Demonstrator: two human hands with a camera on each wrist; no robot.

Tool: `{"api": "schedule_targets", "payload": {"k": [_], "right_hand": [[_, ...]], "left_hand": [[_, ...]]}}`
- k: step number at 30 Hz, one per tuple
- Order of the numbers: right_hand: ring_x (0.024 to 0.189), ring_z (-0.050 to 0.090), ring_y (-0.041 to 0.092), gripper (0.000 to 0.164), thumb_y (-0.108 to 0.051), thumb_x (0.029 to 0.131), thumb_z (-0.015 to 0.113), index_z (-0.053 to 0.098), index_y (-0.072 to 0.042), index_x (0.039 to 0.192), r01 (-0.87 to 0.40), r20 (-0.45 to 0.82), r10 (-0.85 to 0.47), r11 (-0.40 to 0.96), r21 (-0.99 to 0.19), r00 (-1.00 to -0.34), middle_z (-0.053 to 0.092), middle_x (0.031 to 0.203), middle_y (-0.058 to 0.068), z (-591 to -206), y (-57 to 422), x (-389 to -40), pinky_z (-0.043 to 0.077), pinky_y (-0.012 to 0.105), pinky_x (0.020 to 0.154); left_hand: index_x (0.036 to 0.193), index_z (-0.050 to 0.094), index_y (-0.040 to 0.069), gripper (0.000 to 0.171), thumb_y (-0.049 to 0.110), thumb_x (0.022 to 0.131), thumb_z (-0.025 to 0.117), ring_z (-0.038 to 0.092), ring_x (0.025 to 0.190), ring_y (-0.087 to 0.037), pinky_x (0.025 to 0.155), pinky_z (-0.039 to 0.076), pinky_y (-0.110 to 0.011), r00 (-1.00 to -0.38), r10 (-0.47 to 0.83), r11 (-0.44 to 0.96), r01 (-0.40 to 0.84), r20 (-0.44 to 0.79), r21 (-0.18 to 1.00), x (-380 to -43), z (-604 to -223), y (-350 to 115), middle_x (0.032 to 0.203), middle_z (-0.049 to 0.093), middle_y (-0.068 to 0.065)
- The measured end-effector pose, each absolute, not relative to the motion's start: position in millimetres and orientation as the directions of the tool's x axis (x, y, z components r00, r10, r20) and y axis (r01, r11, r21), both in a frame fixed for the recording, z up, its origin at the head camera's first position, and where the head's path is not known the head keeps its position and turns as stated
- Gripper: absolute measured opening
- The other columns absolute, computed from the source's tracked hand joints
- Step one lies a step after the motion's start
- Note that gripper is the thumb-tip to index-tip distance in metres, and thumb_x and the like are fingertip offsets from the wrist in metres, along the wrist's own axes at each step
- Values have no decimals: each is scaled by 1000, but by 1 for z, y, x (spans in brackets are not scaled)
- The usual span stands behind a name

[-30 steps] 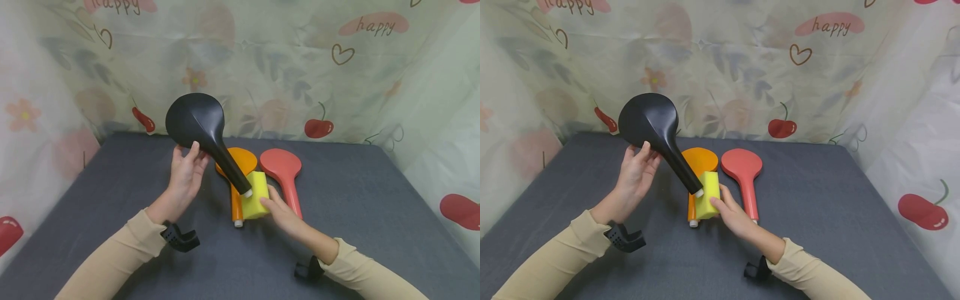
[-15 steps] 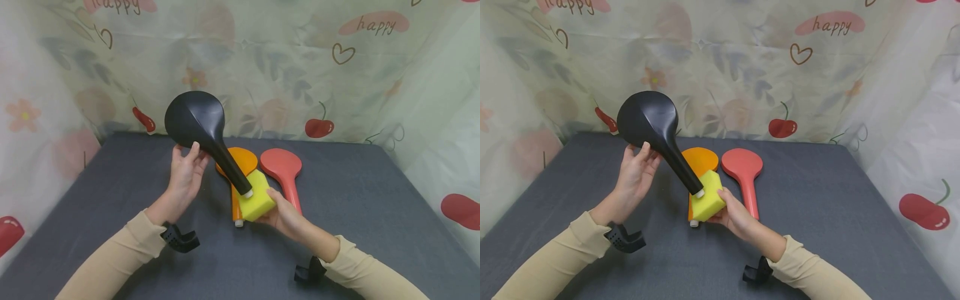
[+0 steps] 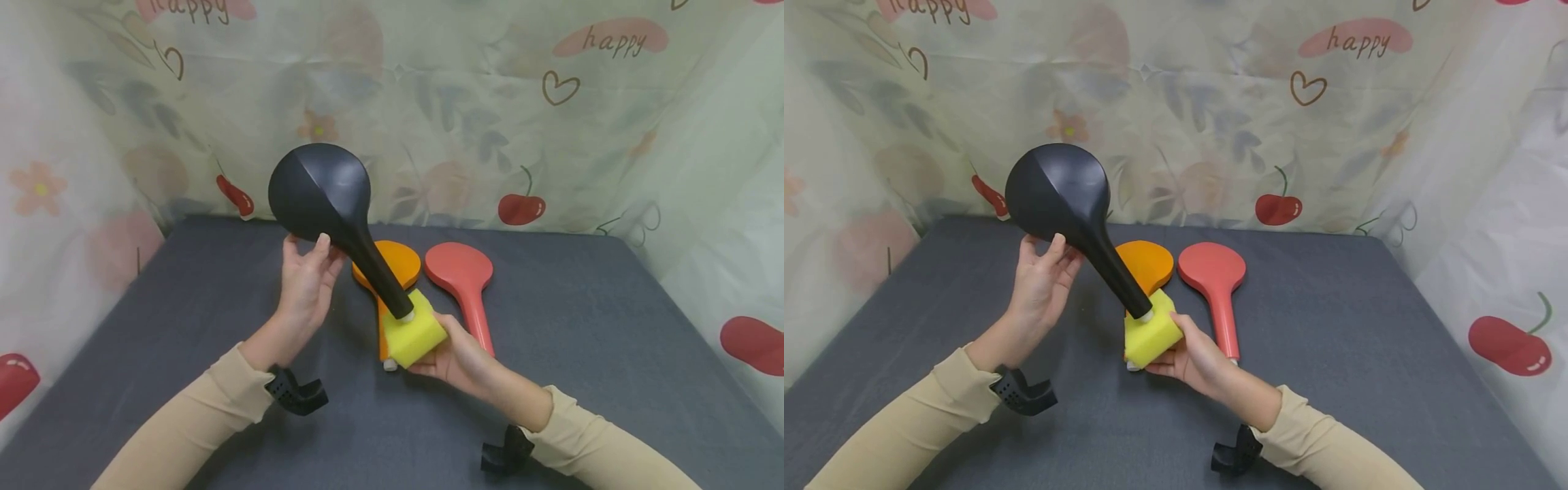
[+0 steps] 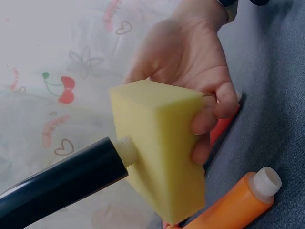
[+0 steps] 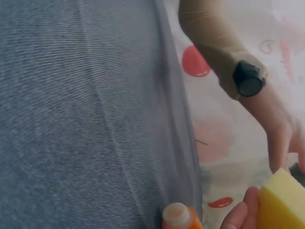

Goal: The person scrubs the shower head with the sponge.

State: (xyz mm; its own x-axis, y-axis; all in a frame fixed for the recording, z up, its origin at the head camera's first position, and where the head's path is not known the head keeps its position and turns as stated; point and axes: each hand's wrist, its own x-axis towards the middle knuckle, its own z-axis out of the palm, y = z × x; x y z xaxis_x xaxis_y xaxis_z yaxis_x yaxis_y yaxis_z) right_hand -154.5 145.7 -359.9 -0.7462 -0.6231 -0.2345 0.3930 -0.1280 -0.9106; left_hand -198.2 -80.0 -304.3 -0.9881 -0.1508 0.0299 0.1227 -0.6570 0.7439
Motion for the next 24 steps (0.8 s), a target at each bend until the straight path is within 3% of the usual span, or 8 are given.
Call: {"api": "schedule_targets", "payload": {"k": [8,12,19,24], "right_hand": [[102,56,15,50,-39,101,20,17,-12,143,420,-270,-530,-186,-888,-804,49,115,0,-351,151,-159,47,31,89],[102,54,15,49,-37,100,24,16,-12,142,336,-226,-458,-173,-926,-860,46,114,-1,-344,155,-162,46,32,89],[99,51,16,54,-33,100,38,15,-16,145,115,-130,-295,66,-991,-947,42,118,8,-332,163,-174,41,36,94],[99,50,21,54,-31,97,46,21,-22,144,44,-98,-209,247,-968,-973,43,123,17,-332,169,-181,41,35,92]], "left_hand": [[108,35,23,24,8,95,48,60,74,-9,79,54,-22,-983,-179,-673,158,48,723,-198,-305,-81,87,57,4],[110,35,23,26,7,95,49,61,76,-9,78,53,-21,-982,-184,-645,158,50,748,-199,-307,-84,87,58,4],[114,35,25,28,8,96,48,64,80,-5,78,53,-20,-990,-131,-544,29,-51,839,-200,-315,-92,85,65,9],[119,32,24,30,11,96,47,64,89,-4,98,48,-28,-988,-65,-455,-98,-143,885,-199,-318,-102,96,62,6]]}}
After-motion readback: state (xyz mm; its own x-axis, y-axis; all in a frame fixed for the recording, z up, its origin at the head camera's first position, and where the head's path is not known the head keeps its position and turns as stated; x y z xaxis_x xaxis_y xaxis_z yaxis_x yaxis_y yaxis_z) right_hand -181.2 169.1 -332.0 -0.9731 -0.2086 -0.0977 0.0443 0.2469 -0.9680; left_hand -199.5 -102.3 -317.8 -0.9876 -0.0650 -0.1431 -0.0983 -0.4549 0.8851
